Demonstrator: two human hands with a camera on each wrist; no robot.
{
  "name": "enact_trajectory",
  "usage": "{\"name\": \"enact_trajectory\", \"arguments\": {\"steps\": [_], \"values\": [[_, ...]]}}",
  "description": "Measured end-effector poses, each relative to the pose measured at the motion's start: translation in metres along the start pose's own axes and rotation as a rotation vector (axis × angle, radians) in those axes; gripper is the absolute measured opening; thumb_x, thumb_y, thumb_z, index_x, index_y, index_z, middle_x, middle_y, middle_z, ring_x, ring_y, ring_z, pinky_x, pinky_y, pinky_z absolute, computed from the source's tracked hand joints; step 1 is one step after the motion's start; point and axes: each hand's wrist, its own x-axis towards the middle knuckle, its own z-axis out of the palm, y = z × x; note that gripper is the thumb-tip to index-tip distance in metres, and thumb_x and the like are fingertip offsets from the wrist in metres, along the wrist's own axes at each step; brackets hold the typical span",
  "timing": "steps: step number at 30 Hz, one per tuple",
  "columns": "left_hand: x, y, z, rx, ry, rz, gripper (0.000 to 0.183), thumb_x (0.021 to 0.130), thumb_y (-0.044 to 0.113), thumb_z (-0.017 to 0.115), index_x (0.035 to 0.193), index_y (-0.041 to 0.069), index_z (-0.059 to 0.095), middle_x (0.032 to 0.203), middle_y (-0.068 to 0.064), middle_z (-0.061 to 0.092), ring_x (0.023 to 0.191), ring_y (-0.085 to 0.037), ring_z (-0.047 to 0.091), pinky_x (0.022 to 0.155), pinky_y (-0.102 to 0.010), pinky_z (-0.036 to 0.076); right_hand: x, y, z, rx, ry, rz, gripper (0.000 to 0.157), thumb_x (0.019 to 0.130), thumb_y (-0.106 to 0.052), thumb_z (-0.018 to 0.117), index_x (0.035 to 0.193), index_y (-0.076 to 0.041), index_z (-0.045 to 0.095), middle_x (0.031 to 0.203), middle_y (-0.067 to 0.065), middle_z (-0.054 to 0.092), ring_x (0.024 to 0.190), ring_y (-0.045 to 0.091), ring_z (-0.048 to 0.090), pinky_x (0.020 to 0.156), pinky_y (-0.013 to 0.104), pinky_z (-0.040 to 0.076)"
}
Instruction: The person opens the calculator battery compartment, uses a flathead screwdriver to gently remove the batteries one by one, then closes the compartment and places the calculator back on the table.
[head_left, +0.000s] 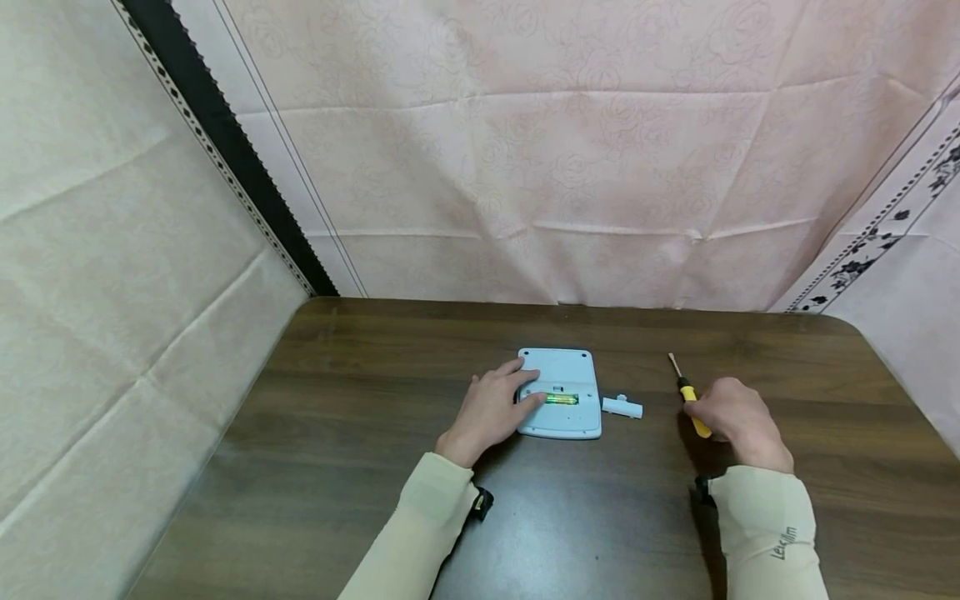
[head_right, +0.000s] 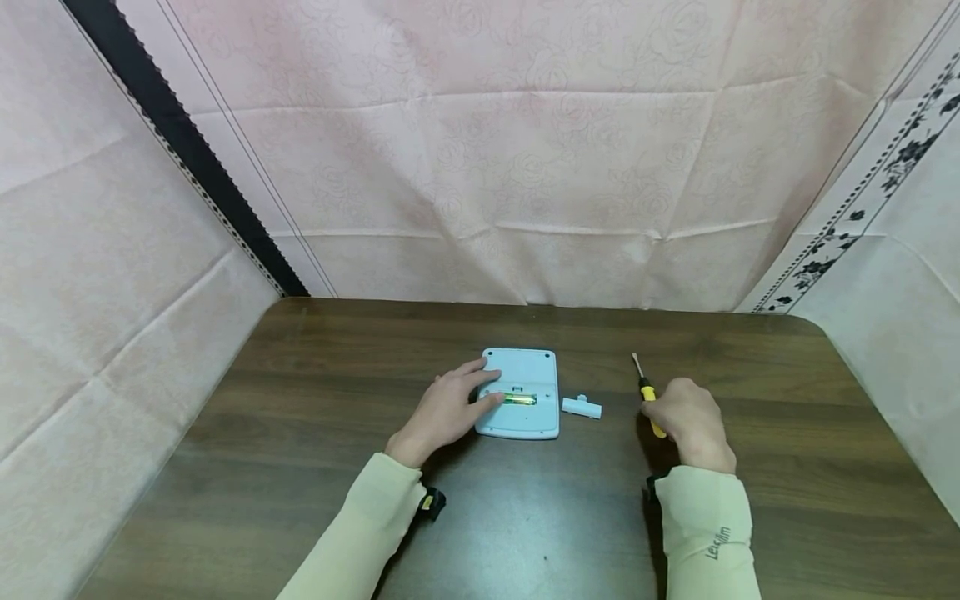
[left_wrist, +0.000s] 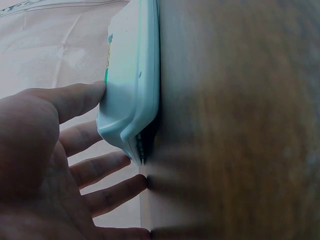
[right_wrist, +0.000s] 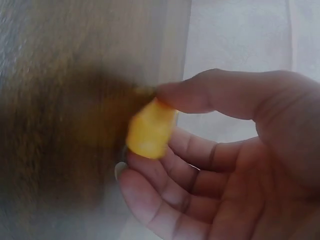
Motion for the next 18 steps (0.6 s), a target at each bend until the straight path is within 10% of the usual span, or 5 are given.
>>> {"name": "enact_trajectory", "arguments": {"steps": [10, 18], "values": [[-0.0006, 0.0, -0.0004, -0.003, 0.002, 0.005, 0.045, 0.108, 0.037, 0.065, 0.147, 0.017, 0.066, 0.162, -0.01, 0.048, 0.148, -0.033, 0.047, 0.115, -0.075, 0.029, -0.0025, 0.0015, 0.0011, 0.017, 0.119, -0.012, 0.04, 0.1, -0.024, 0.058, 0.063, -0.009, 0.057, 0.06, -0.001, 0.042, 0.059, 0.022, 0.047, 0.055, 0.035, 0.037], [-0.0003, -0.0004, 0.0006, -0.006, 0.005, 0.002, 0.045, 0.107, 0.037, 0.065, 0.147, 0.017, 0.066, 0.162, -0.01, 0.048, 0.148, -0.033, 0.047, 0.115, -0.074, 0.029, -0.0028, -0.0027, -0.0044, 0.001, 0.323, -0.036, 0.033, 0.098, -0.023, 0.064, 0.087, 0.008, 0.067, 0.084, 0.021, 0.066, 0.078, 0.038, 0.06, 0.07, 0.05, 0.051]]}}
